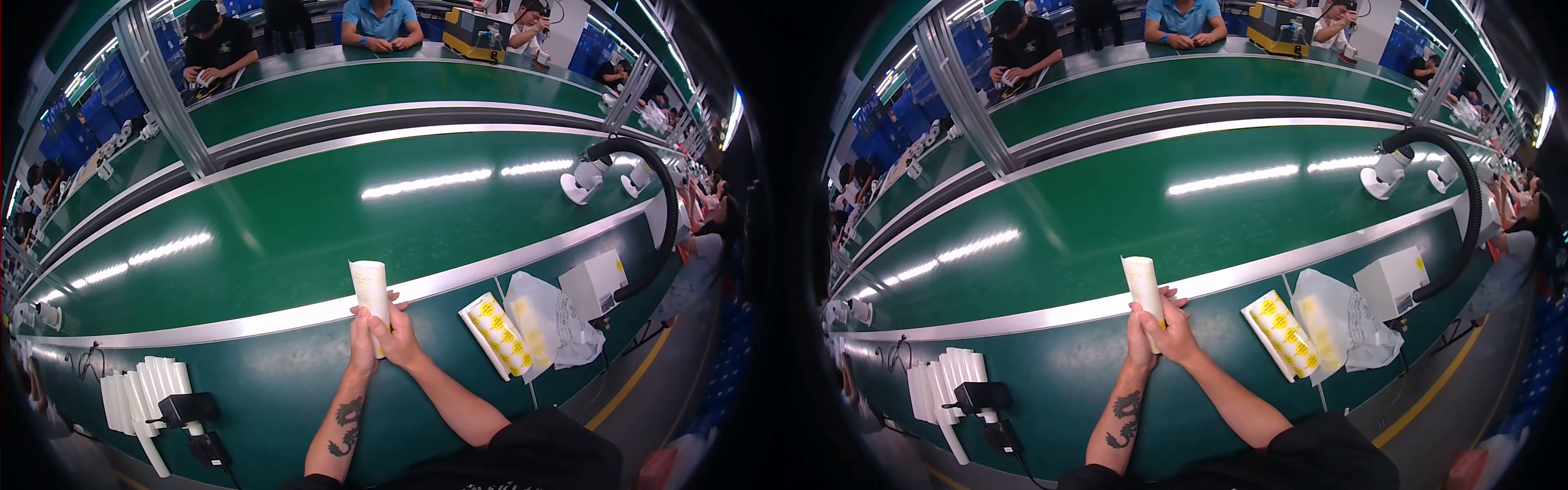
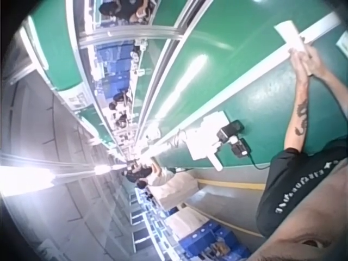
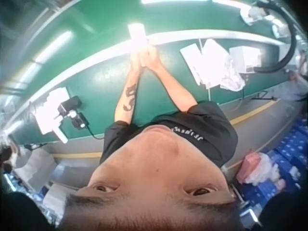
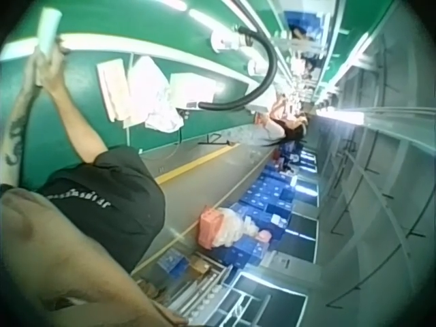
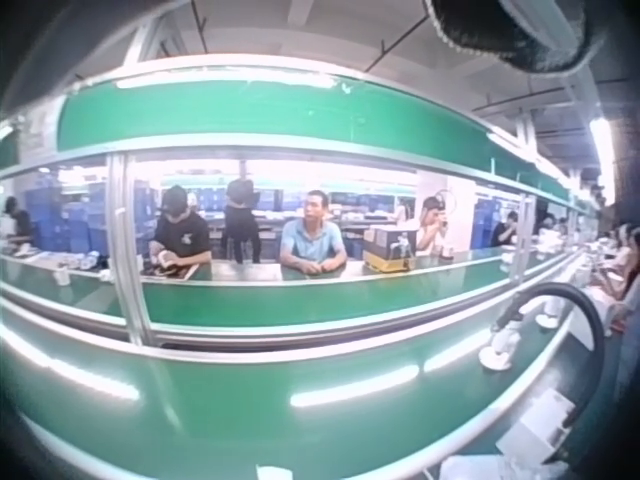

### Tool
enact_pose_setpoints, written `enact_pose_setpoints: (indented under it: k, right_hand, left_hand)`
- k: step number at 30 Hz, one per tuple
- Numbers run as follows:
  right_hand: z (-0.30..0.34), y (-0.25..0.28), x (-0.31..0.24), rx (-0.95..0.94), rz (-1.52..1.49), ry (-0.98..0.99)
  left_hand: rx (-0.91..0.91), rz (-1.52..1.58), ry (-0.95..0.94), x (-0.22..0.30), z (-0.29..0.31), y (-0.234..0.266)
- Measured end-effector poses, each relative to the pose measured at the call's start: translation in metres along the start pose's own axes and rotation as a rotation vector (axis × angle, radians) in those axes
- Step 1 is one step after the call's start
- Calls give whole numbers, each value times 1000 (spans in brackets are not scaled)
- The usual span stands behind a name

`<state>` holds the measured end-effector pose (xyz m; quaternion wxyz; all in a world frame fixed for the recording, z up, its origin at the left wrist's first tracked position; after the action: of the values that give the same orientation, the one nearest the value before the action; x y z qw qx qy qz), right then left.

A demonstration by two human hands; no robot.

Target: The person applies yellow identification stickers to the bottom of white electronic devices on an assembly line by hand.

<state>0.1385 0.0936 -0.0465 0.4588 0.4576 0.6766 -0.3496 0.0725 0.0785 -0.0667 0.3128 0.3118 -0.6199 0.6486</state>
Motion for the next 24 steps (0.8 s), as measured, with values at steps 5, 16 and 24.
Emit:
enact_pose_setpoints:
  k: [5, 16, 24]
  right_hand:
    - [-1, -4, -6, -10, -13, -7]
    - [1, -2, -2, -2, 19, -57]
    - [1, -1, -1, 13, 35, -12]
  left_hand:
    - [-33, 51, 25, -17, -5, 11]
    - [67, 28, 88, -25, -4, 23]
    - [124, -5, 128, -31, -4, 27]
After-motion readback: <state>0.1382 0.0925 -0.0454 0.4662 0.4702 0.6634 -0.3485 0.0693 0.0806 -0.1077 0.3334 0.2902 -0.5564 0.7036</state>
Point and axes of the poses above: each hand's wrist, its own z-axis away from the middle knuckle, its own y-axis out of the back of the hand, x = y × z, the point moved 5 cm from there along -z, towards the middle knuckle, and after that the axes turned 5 degrees about y, right-handed, at the moved point
